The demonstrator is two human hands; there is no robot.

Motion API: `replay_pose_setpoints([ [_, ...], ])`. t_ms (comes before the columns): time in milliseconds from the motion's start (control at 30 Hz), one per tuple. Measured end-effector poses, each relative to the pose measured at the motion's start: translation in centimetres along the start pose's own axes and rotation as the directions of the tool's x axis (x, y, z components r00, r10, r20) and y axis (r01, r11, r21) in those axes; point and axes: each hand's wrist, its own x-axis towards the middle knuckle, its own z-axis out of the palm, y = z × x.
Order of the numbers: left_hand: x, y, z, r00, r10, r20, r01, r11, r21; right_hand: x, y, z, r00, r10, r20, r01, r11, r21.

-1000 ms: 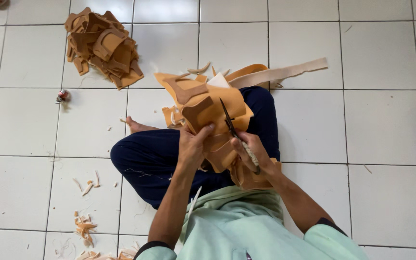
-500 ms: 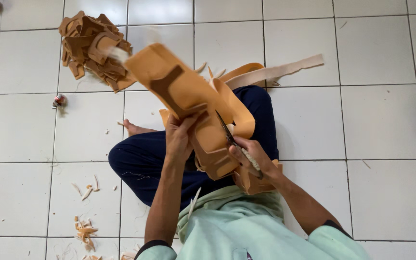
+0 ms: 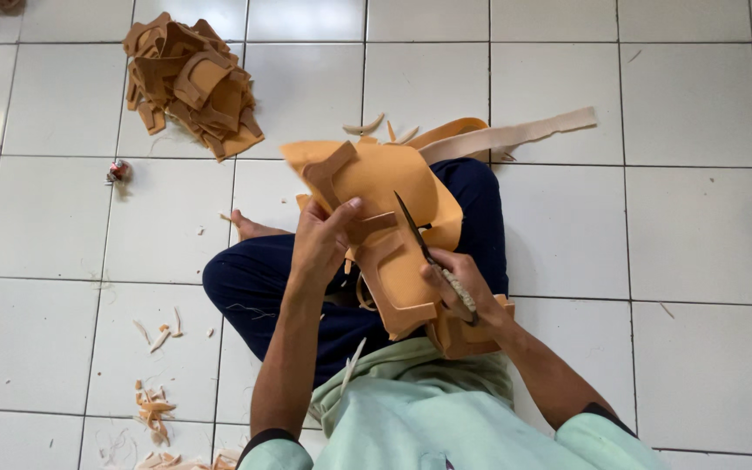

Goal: The person sits on a tiled floor and uses shears to cut a long strip of tan fabric into smaller rectangular pieces. They hold the fabric with one hand and cut with the other, occasionally adjusting the material to align the cuts. Cut pieces are placed in a pile to the side.

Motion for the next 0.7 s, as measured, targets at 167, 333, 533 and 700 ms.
replay_pose_setpoints([
  [167,-1.3,-0.6,0.7,0.988,0.148,0.048,-0.155,0.958,0.242,0.3,0.9,0.1,0.999,-0.042,0.009,0.041,0.998,0.055],
  [333,-0.9,0.7,0.6,0.997,0.02,0.075,-0.023,0.999,0.036,-0.4,1.3,0.6,0.999,0.035,-0.025,-0.035,0.999,0.01],
  [533,-1.1,0.5,2.2,0.993,0.117,-0.008,-0.117,0.992,0.054,0.6,0.5,0.6,0.998,-0.062,0.01,0.06,0.987,0.148],
  [700,-2.8,-0.4,3.2,0.993,0.11,0.038,-0.113,0.99,0.088,1.2,0.5,1.3,0.997,-0.025,-0.067,0.036,0.984,0.176],
])
